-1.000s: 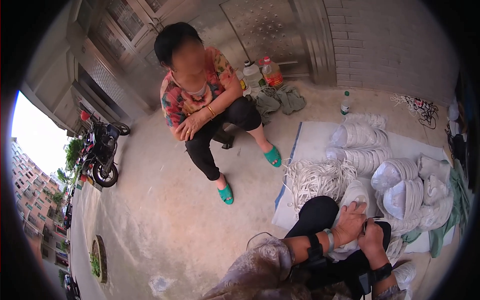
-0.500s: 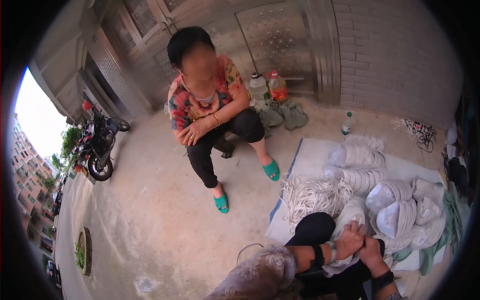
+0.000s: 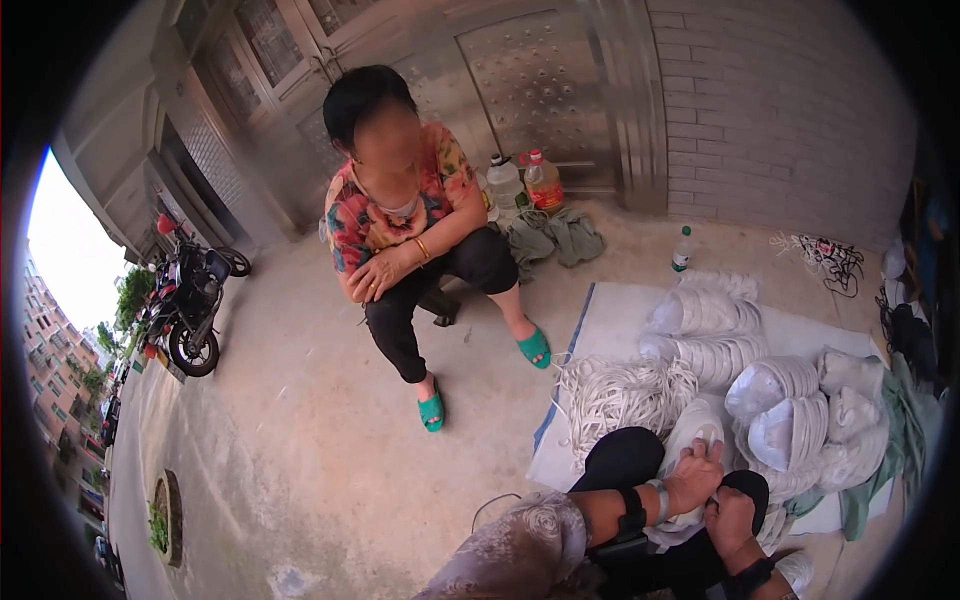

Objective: Lacing white shoes in a shoe manufacturing workshop.

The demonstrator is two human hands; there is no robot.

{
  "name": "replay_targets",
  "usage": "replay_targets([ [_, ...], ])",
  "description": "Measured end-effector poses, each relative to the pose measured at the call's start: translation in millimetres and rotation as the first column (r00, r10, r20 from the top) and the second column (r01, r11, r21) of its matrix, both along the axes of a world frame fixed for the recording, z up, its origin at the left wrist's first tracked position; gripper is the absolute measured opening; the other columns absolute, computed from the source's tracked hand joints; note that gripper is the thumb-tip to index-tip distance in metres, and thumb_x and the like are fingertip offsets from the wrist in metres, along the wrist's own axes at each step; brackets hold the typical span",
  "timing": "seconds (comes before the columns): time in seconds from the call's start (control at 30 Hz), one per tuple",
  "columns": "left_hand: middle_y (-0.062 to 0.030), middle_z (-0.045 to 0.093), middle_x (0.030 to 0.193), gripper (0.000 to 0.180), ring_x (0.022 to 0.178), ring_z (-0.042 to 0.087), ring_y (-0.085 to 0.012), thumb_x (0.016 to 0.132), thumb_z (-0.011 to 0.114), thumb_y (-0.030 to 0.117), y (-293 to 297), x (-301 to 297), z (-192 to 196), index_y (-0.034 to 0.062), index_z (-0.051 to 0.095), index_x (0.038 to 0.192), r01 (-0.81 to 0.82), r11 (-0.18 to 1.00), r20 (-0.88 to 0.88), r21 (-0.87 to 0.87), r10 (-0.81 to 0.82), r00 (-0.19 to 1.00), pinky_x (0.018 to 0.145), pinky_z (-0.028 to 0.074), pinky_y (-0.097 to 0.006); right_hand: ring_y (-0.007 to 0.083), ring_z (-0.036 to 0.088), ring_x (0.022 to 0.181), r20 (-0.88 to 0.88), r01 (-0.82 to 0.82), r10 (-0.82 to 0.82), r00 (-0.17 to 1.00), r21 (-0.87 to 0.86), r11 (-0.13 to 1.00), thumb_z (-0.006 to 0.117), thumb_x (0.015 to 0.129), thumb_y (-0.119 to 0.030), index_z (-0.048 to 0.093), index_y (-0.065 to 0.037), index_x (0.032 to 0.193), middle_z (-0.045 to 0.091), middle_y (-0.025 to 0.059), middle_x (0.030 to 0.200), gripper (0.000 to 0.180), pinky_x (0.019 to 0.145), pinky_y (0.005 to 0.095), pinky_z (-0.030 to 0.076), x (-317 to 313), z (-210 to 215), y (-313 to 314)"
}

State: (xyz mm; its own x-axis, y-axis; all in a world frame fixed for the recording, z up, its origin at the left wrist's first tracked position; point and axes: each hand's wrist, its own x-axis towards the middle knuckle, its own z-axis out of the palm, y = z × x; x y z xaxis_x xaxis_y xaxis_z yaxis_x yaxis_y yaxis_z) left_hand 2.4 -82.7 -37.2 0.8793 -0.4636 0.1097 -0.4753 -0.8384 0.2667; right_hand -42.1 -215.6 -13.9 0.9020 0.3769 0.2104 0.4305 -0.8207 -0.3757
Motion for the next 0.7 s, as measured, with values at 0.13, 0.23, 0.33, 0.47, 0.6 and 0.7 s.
replay_targets([
  [0.13, -0.023, 0.037, 0.134, 0.022, 0.115, 0.042, -0.0407, 0.072, 0.057, 0.014, 0.4, 8.3, 21.9, 0.0006, 0.066, 0.087, -0.066, 0.994, -0.248, -0.086, 0.042, 0.968, 0.08, 0.046, -0.053, 0.0308, 0.059, 0.054, 0.114, -0.023, 0.045, 0.992, -0.189, 0.982, 0.057, 0.063, -0.009, 0.056, -0.003, 0.066, 0.057, 0.0142, 0.061, 0.008, 0.05, 0.0394, 0.048, 11.0, -9.6, -5.4],
  [0.23, -0.0224, 0.036, 0.135, 0.022, 0.121, 0.038, -0.0395, 0.073, 0.054, 0.011, 7.2, -4.0, 26.2, 0.0, 0.065, 0.089, 0.056, 0.996, -0.262, -0.07, -0.072, 0.962, 0.087, 0.042, -0.055, 0.0314, 0.059, 0.055, 0.073, 0.024, -0.011, 0.997, -0.179, 0.984, 0.057, 0.064, -0.008, 0.056, -0.002, 0.066, 0.057, 0.0153, 0.062, 0.006, 0.052, 0.0403, 0.049, -3.1, -9.5, -6.1],
  [0.33, -0.0179, 0.042, 0.13, 0.016, 0.123, 0.037, -0.036, 0.071, 0.053, 0.011, 50.1, -28.4, 31.5, 0.0017, 0.059, 0.083, 0.198, 0.978, 0.011, -0.064, -0.198, 0.98, 0.101, 0.025, -0.057, 0.0353, 0.058, 0.06, -0.012, 0.115, -0.115, 0.993, 0.073, 0.991, 0.057, 0.068, -0.009, 0.053, -0.003, 0.066, 0.057, 0.0174, 0.063, 0.008, 0.056, 0.0444, 0.048, -5.9, -7.4, 4.2],
  [0.47, -0.0123, 0.051, 0.116, 0.008, 0.11, 0.044, -0.0333, 0.069, 0.061, 0.009, 162.5, -39.1, 46.3, 0.0047, 0.057, 0.073, -0.011, 0.994, 0.017, -0.107, 0.013, 1.0, 0.094, 0.031, -0.053, 0.0345, 0.059, 0.062, -0.051, 0.176, -0.171, 0.984, 0.125, 0.976, 0.057, 0.072, -0.011, 0.052, -0.003, 0.071, 0.057, 0.0167, 0.067, 0.01, 0.058, 0.0429, 0.049, -3.1, -4.9, 18.9],
  [0.6, -0.0115, 0.054, 0.106, 0.01, 0.103, 0.049, -0.032, 0.073, 0.062, 0.011, 332.5, -49.8, 15.3, 0.0043, 0.055, 0.072, -0.589, 0.782, -0.094, 0.204, 0.615, 0.783, 0.087, 0.037, -0.047, 0.0322, 0.059, 0.061, -0.064, 0.201, -0.194, 0.979, 0.143, 0.969, 0.057, 0.073, -0.013, 0.053, -0.003, 0.073, 0.057, 0.015, 0.068, 0.011, 0.057, 0.0408, 0.05, -7.9, -7.6, 10.8],
  [0.7, -0.0087, 0.056, 0.108, 0.019, 0.105, 0.052, -0.0278, 0.079, 0.061, 0.02, 425.1, -92.3, -0.9, 0.0073, 0.063, 0.094, -0.709, 0.312, 0.123, 0.633, 0.863, 0.49, 0.087, 0.038, -0.046, 0.0301, 0.06, 0.06, -0.026, 0.194, -0.192, 0.981, 0.133, 0.972, 0.059, 0.075, -0.017, 0.054, -0.002, 0.075, 0.056, 0.0141, 0.068, 0.016, 0.053, 0.0383, 0.049, -13.5, -10.1, 12.4],
])
